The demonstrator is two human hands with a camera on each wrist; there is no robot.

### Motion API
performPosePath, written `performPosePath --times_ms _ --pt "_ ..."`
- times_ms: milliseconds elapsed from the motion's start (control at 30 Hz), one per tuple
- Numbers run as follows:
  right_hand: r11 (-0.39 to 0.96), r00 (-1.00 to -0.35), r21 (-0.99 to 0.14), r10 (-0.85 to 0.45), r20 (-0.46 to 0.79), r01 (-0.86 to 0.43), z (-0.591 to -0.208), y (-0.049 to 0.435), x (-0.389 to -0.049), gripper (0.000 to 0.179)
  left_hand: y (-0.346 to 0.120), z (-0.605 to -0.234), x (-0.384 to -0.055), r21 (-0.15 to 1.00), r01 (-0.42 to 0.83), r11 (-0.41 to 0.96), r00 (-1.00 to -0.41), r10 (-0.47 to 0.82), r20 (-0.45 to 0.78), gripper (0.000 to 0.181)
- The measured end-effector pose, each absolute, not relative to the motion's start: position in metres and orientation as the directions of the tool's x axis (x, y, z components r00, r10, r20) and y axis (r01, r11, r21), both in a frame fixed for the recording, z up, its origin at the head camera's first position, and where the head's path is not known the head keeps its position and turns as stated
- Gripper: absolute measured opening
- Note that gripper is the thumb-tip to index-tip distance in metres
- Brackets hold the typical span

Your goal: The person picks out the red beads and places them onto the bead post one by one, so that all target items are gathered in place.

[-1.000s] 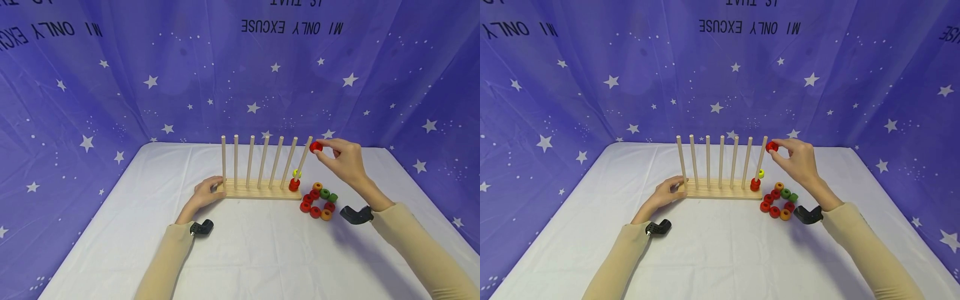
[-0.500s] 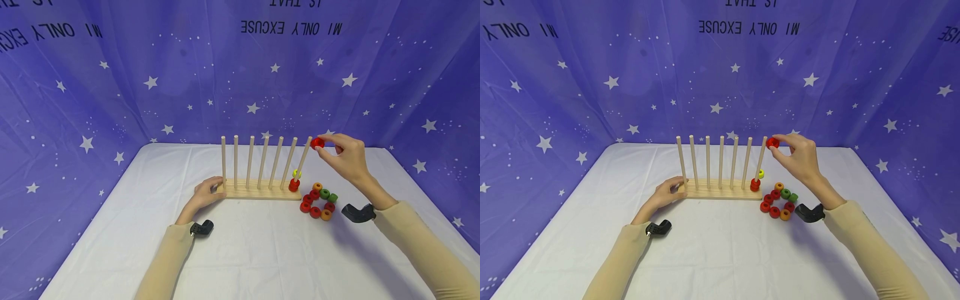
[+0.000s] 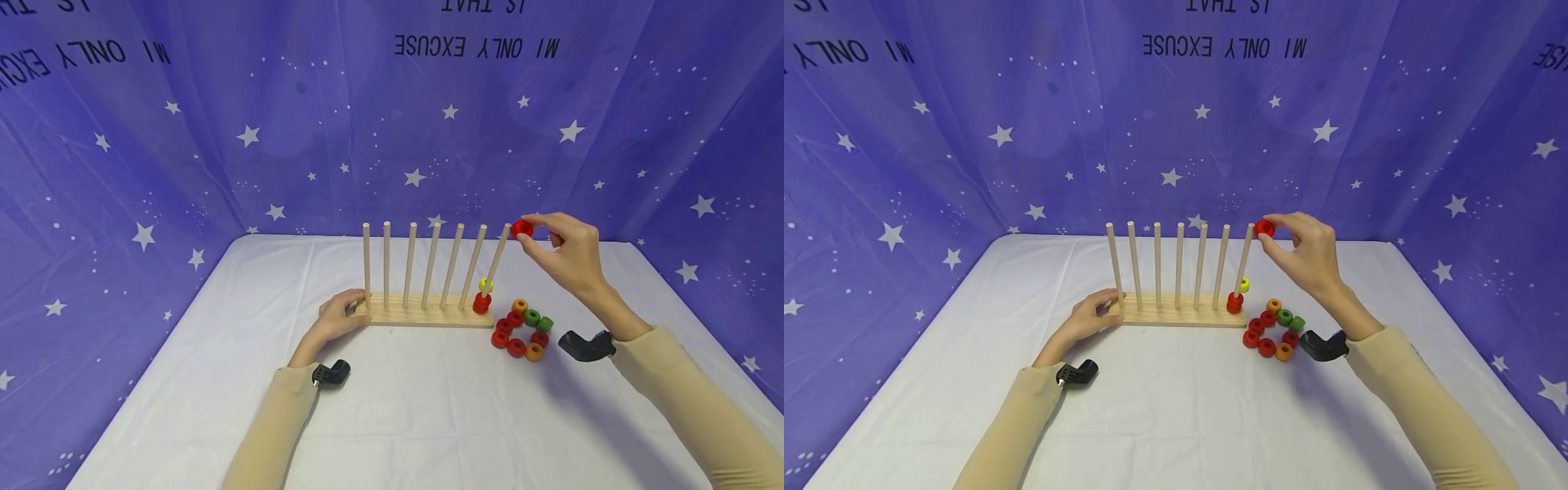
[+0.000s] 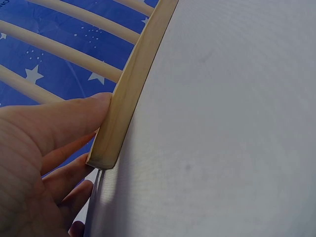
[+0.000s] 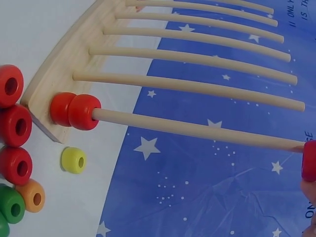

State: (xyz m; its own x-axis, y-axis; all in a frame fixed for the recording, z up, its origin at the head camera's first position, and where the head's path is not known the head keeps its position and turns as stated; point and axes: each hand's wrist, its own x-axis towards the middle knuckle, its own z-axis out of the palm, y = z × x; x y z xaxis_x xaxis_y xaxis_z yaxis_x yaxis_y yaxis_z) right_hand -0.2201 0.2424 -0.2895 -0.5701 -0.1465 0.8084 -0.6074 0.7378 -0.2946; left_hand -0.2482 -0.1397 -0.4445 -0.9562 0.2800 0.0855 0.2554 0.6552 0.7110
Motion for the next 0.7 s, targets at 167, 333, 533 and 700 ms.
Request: performPosePath --times_ms 167,333,533,700 --pt "0.731 -0.568 -0.304 -0.137 0.811 -0.611 -0.287 0.241 -0.221 0.024 -0.139 -0.445 -0.248 0.712 0.257 0.653 -0.956 0.279 0.090 0.052" --pt "0.728 -0.577 -0.308 -0.146 0.804 -0.612 -0.284 0.237 -0.223 0.024 -0.139 -0.444 -0.247 0.713 0.262 0.650 -0.955 0.281 0.095 0.052" --pt "0.728 -0.599 -0.317 -0.158 0.785 -0.608 -0.283 0.233 -0.226 0.025 -0.139 -0.444 -0.247 0.703 0.276 0.656 -0.952 0.289 0.103 0.052" --pt "0.734 -0.612 -0.321 -0.161 0.774 -0.599 -0.284 0.231 -0.228 0.025 -0.139 -0.443 -0.247 0.711 0.270 0.649 -0.952 0.289 0.097 0.052"
